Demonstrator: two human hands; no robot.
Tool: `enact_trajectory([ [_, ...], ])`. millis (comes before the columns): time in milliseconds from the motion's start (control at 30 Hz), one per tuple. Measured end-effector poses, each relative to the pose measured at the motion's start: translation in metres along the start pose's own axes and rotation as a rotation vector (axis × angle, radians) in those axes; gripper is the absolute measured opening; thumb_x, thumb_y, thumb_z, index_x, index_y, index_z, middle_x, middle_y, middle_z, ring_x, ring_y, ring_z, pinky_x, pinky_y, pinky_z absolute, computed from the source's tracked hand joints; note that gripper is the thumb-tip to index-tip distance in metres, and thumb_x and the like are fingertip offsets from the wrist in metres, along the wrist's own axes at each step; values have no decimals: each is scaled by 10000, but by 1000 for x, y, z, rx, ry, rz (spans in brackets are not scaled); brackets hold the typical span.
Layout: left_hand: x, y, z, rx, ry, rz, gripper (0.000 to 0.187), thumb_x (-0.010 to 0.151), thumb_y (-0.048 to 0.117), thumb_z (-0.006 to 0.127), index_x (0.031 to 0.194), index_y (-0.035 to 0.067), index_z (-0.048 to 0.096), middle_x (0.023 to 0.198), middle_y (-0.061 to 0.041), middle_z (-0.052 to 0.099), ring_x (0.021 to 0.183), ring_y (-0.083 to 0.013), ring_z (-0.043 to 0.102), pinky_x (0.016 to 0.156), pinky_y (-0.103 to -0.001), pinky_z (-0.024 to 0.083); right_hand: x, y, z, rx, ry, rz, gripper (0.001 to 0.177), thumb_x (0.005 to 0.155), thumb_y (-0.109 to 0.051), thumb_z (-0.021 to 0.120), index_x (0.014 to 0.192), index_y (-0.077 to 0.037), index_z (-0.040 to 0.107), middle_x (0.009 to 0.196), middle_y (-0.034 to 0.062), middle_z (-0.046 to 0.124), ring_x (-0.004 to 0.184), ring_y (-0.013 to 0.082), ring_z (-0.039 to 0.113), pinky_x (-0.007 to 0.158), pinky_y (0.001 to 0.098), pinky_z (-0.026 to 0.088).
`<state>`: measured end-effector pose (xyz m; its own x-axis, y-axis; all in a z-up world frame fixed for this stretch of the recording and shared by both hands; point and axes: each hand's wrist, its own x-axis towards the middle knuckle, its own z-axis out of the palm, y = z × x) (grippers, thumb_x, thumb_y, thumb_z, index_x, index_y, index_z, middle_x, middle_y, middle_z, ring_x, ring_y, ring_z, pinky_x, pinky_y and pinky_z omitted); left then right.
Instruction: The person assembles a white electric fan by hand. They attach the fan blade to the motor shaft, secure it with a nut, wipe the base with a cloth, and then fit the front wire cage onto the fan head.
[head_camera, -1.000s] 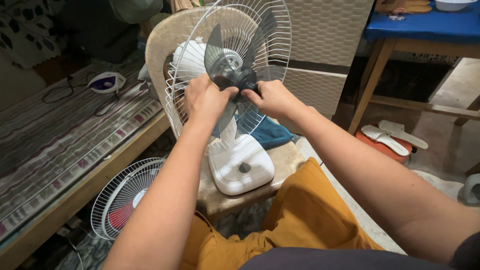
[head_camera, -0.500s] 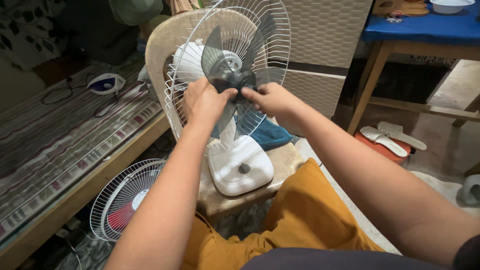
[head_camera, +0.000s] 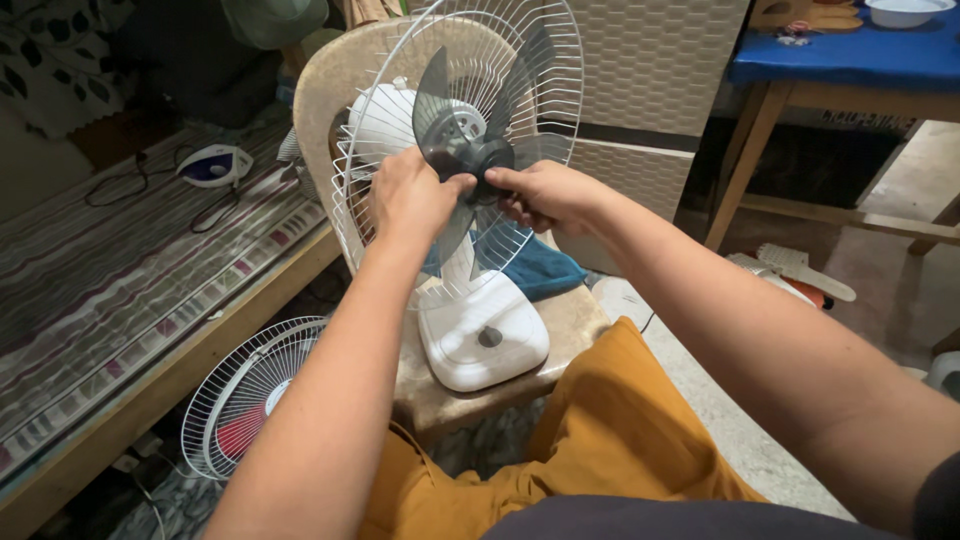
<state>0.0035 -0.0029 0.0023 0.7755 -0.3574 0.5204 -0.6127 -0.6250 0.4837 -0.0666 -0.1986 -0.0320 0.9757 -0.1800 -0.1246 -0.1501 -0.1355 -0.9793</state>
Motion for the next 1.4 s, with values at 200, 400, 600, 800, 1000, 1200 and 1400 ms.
enact_trajectory([
  [200, -4, -2, -1, -28, -2, 13, 458, 674, 425, 920, 924, 66, 784, 894, -205, 745, 875, -398, 723, 789, -488, 567, 0, 0, 2, -183, 52, -44, 514, 979, -492, 615, 656, -95, 569, 574, -16, 518, 477, 99, 447, 428, 263, 328],
  [400, 0, -3, 7, 31, 67, 89, 493, 666, 440, 940, 886, 33, 771, 867, -231, 729, 851, -423, 707, 770, -499, 560, 14, 3, -5, -684, 202, -146, 576, 937, -553, 621, 756, -17, 724, 628, 109, 664, 575, 212, 640, 573, 363, 510],
  [600, -2, -8, 10, -31, 66, 125, 434, 681, 417, 912, 919, 74, 792, 872, -219, 742, 861, -426, 710, 784, -509, 553, 27, 10, -6, -1023, 260, -361, 652, 985, -561, 577, 773, 32, 744, 768, 277, 693, 803, 442, 684, 777, 514, 532],
  [800, 1, -3, 13, 45, 55, 72, 516, 660, 457, 936, 867, 15, 767, 870, -239, 725, 860, -435, 705, 794, -501, 557, 19, 6, -4, -1118, 292, -395, 574, 943, -509, 624, 833, 43, 733, 799, 316, 673, 831, 476, 683, 791, 529, 541],
  [1000, -4, -2, 8, 10, 62, 86, 452, 690, 429, 937, 904, 63, 783, 875, -215, 737, 864, -419, 715, 790, -490, 565, 2, -3, 7, -1166, 324, -465, 486, 925, -406, 686, 853, 74, 703, 828, 298, 691, 855, 470, 683, 775, 525, 550],
  [1200, -8, -3, 6, -45, -1, 36, 401, 698, 399, 899, 953, 104, 807, 901, -210, 752, 872, -418, 718, 791, -497, 561, -4, -2, 16, -1143, 393, -360, 490, 931, -426, 692, 924, 64, 693, 877, 291, 694, 869, 472, 694, 761, 533, 556],
  [1400, -1, -5, 8, 55, 6, -12, 598, 672, 518, 925, 931, 5, 757, 935, -255, 731, 916, -429, 708, 846, -483, 560, 1, -1, -3, -534, 156, -81, 589, 968, -572, 627, 880, 4, 719, 750, 125, 648, 644, 241, 605, 570, 392, 492],
])
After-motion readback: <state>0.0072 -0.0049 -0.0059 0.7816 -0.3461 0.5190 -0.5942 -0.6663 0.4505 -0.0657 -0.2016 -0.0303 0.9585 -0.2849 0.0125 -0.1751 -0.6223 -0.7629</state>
